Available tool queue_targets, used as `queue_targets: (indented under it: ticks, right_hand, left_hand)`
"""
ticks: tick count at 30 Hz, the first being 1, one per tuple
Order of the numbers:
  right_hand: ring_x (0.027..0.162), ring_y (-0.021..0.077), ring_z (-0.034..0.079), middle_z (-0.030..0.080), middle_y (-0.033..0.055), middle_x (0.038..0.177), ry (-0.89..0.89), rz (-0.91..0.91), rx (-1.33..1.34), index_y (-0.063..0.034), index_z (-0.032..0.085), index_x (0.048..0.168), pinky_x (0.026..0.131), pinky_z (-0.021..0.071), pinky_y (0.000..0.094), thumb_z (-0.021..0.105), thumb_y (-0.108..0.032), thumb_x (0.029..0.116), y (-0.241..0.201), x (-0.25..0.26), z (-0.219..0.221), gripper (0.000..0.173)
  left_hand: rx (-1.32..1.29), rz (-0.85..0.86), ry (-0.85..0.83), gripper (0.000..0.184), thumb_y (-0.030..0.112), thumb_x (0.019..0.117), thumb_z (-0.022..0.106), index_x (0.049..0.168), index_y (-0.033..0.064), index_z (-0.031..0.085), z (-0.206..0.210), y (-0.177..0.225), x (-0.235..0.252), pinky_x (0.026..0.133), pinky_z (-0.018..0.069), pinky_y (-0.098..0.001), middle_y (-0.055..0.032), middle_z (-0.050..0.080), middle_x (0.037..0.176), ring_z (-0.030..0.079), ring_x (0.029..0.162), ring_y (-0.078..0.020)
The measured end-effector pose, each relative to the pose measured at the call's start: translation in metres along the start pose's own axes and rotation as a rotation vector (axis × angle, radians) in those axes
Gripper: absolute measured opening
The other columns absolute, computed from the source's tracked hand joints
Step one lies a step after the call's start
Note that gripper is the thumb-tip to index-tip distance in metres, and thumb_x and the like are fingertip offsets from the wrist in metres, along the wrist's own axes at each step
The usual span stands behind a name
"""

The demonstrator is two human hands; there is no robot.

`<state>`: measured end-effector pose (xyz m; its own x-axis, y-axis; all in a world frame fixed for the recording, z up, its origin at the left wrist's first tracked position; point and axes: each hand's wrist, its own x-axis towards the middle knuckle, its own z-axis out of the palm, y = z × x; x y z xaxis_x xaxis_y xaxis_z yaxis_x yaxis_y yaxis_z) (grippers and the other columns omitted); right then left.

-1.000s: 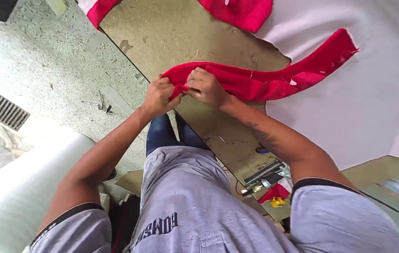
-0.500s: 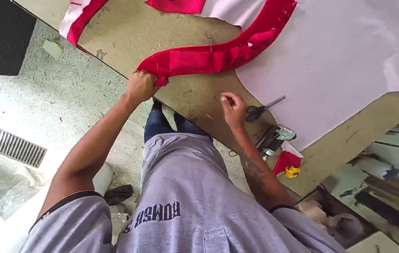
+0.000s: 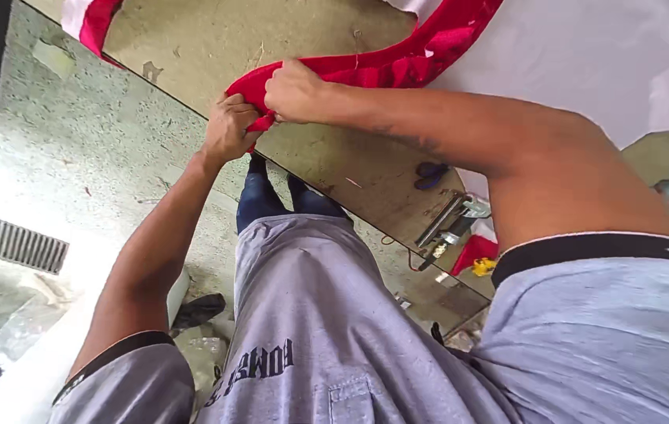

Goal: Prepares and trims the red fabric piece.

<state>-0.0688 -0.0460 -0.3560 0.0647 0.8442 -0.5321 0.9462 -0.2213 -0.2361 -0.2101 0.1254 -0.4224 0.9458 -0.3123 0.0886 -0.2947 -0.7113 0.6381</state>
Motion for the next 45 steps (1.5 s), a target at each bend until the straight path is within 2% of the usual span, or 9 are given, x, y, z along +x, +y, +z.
queue_targets:
  ticks: [3, 9, 14, 28, 34, 38, 41, 43, 45]
  right_hand:
    - [0.085, 0.0369, 0.066, 0.066, 0.0165, 0.083, 0.224, -0.248, 0.048, -0.003, 0.063, 0.082, 0.076, 0.0476, 0.0574, 0.045, -0.023, 0.1035, 0.007, 0.004, 0.028, 0.035]
    - [0.07, 0.0311, 0.059, 0.057, 0.0106, 0.067, 0.714, -0.451, 0.243, -0.0046, 0.057, 0.069, 0.068, 0.0423, 0.0486, 0.055, -0.021, 0.0986, 0.021, 0.011, 0.082, 0.034]
    - [0.07, 0.0301, 0.059, 0.057, 0.0097, 0.065, 0.71, -0.537, 0.325, -0.0047, 0.057, 0.066, 0.071, 0.0427, 0.0479, 0.053, -0.02, 0.0983, 0.032, 0.018, 0.083, 0.036]
    - [0.063, 0.0297, 0.053, 0.05, 0.0091, 0.06, 0.654, -0.69, 0.464, -0.0059, 0.051, 0.063, 0.066, 0.0395, 0.0458, 0.053, -0.016, 0.098, 0.036, 0.03, 0.075, 0.036]
    - [0.067, 0.0313, 0.054, 0.051, 0.0104, 0.064, 0.613, -0.723, 0.511, -0.0063, 0.05, 0.066, 0.066, 0.0404, 0.0482, 0.05, -0.018, 0.0992, 0.036, 0.029, 0.075, 0.035]
    - [0.07, 0.0318, 0.055, 0.052, 0.0116, 0.067, 0.622, -0.664, 0.481, -0.0057, 0.051, 0.067, 0.066, 0.0399, 0.0482, 0.05, -0.021, 0.1001, 0.032, 0.028, 0.069, 0.037]
    - [0.077, 0.0359, 0.059, 0.058, 0.0152, 0.079, 0.575, -0.478, 0.383, -0.0044, 0.058, 0.078, 0.066, 0.043, 0.0518, 0.058, -0.029, 0.0941, 0.016, 0.024, 0.057, 0.029]
    - [0.089, 0.0378, 0.064, 0.065, 0.0158, 0.094, 0.5, -0.299, 0.321, -0.0073, 0.067, 0.093, 0.071, 0.0485, 0.0553, 0.071, -0.035, 0.0817, -0.001, 0.018, 0.045, 0.03]
    - [0.102, 0.0381, 0.062, 0.066, 0.016, 0.109, 0.507, -0.184, 0.316, -0.01, 0.071, 0.105, 0.08, 0.049, 0.0569, 0.076, -0.03, 0.0829, -0.013, 0.015, 0.043, 0.031]
  left_hand:
    - [-0.02, 0.02, 0.007, 0.034, 0.032, 0.0995, 0.058, 0.081, 0.0056, 0.067, -0.001, -0.007, -0.004, 0.095, 0.046, -0.0524, -0.01, 0.07, 0.084, 0.065, 0.095, -0.0317]
    - [-0.032, 0.094, -0.003, 0.034, 0.032, 0.0994, 0.059, 0.079, 0.0062, 0.066, 0.001, -0.011, -0.006, 0.091, 0.0461, -0.0501, -0.0092, 0.067, 0.079, 0.065, 0.09, -0.0305]
    - [-0.043, 0.169, -0.037, 0.032, 0.027, 0.0982, 0.058, 0.076, 0.0062, 0.066, 0.002, -0.015, -0.002, 0.077, 0.0457, -0.0465, -0.0079, 0.064, 0.073, 0.063, 0.081, -0.0289]
    - [-0.133, 0.245, 0.008, 0.036, 0.025, 0.0999, 0.058, 0.07, 0.0047, 0.061, 0.003, -0.023, -0.009, 0.073, 0.0449, -0.0438, -0.0076, 0.059, 0.066, 0.062, 0.075, -0.0286]
    - [-0.161, 0.296, -0.041, 0.028, 0.027, 0.098, 0.061, 0.082, 0.0081, 0.073, 0.002, -0.022, -0.012, 0.088, 0.0513, -0.0456, -0.0063, 0.071, 0.079, 0.069, 0.092, -0.0277]
    - [-0.153, 0.3, -0.006, 0.029, 0.029, 0.0981, 0.058, 0.083, 0.0088, 0.073, 0.006, -0.023, -0.013, 0.087, 0.049, -0.0451, -0.0059, 0.071, 0.079, 0.068, 0.093, -0.0274]
    - [-0.154, 0.266, 0.086, 0.027, 0.027, 0.0968, 0.059, 0.083, 0.0083, 0.074, 0.004, -0.02, -0.018, 0.086, 0.0486, -0.0438, -0.0058, 0.071, 0.077, 0.068, 0.09, -0.0261]
    - [-0.151, 0.247, 0.162, 0.028, 0.027, 0.0958, 0.062, 0.079, 0.0074, 0.071, 0.004, -0.017, -0.017, 0.082, 0.049, -0.0437, -0.0064, 0.069, 0.076, 0.067, 0.086, -0.0258]
    - [-0.121, 0.231, 0.214, 0.03, 0.028, 0.0968, 0.062, 0.077, 0.0068, 0.07, 0.004, -0.016, -0.02, 0.079, 0.0511, -0.0436, -0.0064, 0.069, 0.074, 0.067, 0.082, -0.0249]
